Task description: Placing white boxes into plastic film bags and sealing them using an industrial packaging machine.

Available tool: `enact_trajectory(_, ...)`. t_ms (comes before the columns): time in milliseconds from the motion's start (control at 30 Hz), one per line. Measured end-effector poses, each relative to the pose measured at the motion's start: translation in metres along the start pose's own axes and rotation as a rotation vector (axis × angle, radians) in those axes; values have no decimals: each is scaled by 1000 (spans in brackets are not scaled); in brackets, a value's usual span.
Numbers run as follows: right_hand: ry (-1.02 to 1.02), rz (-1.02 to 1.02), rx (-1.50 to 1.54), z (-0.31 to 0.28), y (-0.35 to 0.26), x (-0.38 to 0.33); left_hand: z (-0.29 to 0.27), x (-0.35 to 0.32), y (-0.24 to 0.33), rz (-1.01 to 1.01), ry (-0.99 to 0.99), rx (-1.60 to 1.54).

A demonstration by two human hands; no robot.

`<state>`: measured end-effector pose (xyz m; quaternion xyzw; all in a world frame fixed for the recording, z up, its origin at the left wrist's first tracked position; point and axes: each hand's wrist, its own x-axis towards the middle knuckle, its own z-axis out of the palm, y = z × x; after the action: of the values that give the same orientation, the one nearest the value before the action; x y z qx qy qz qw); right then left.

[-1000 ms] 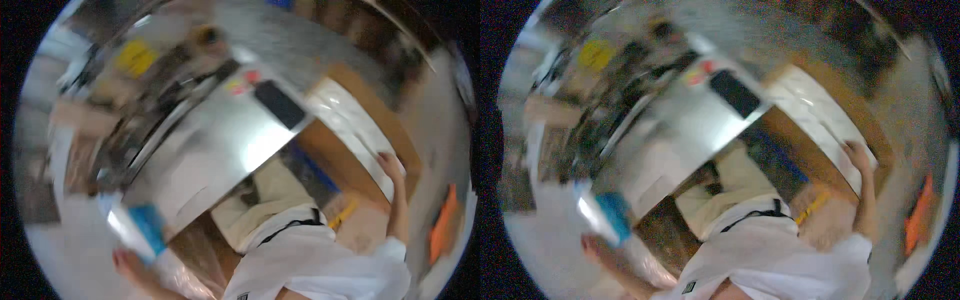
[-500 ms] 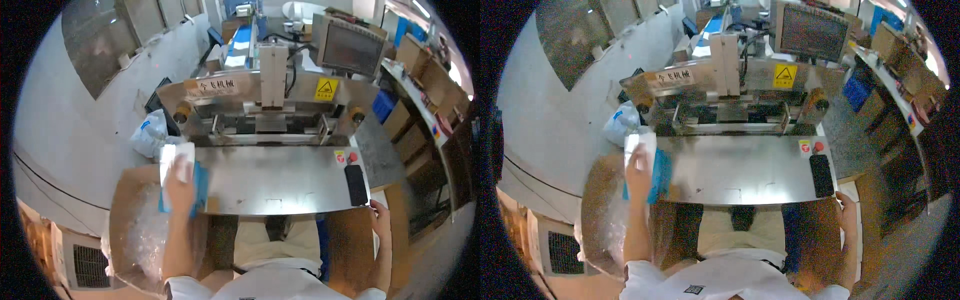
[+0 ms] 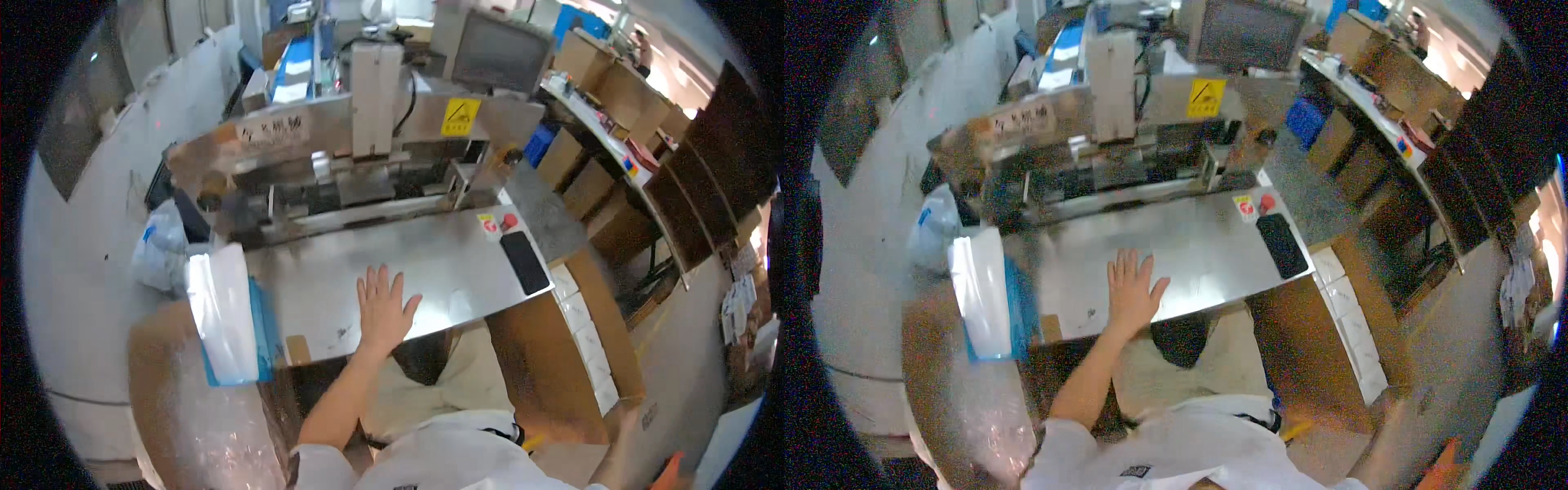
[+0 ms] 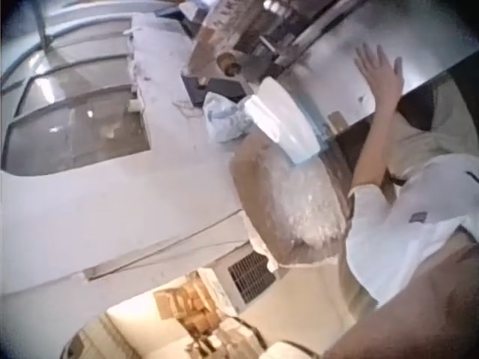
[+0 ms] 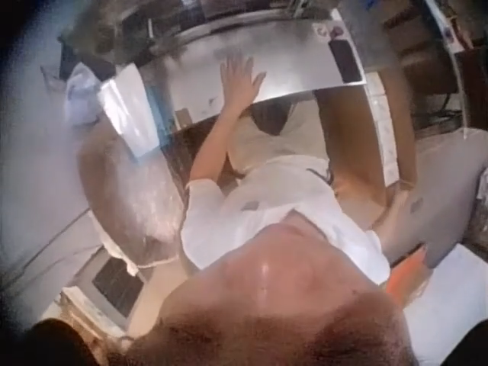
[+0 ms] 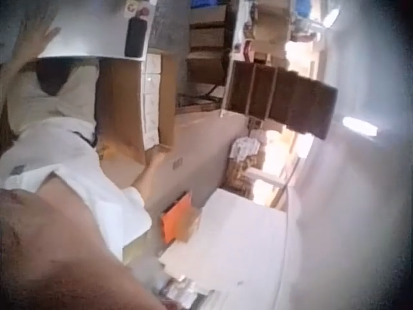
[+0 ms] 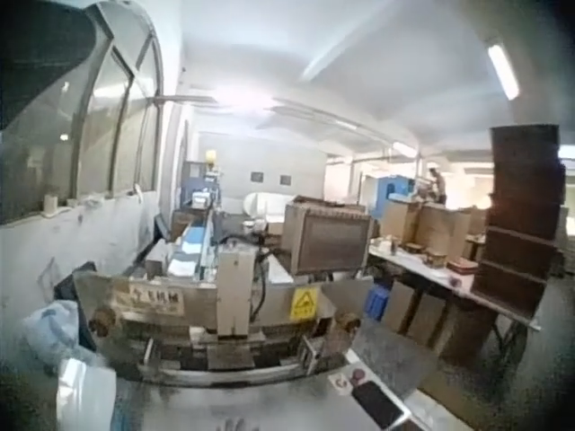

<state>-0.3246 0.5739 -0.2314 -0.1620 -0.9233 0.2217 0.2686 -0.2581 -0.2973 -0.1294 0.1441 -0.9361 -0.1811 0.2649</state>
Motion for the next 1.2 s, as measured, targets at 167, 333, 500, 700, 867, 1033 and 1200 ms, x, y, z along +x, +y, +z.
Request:
enact_trajectory(167,-309,-101,310,15,-219,-24,-133,7,-13,-539,-9,-934)
enact_trajectory(333,-513,-436,496,42,-398,-22,-228,-20,-161,-555,625,361)
enact_trajectory(500,-749,-549,673,59,-543,-70,-240,-47,-215,-695,528,135)
enact_trajectory(700,-1006,-695,738,74,-637,-113,-271,-50,-208,-527,586,343)
enact_trajectory(867,-1009,-1034,807,86,-703,-137,-265,-18,-140,-264,608,283)
enact_trajectory(1033,-681,-1183,1158,44,-799,-192,-223,-13,-2,-253,177,-159)
enact_trajectory(1200,-1412,-1264,807,61,-788,-169,-180,-16,57,-220,104,-599)
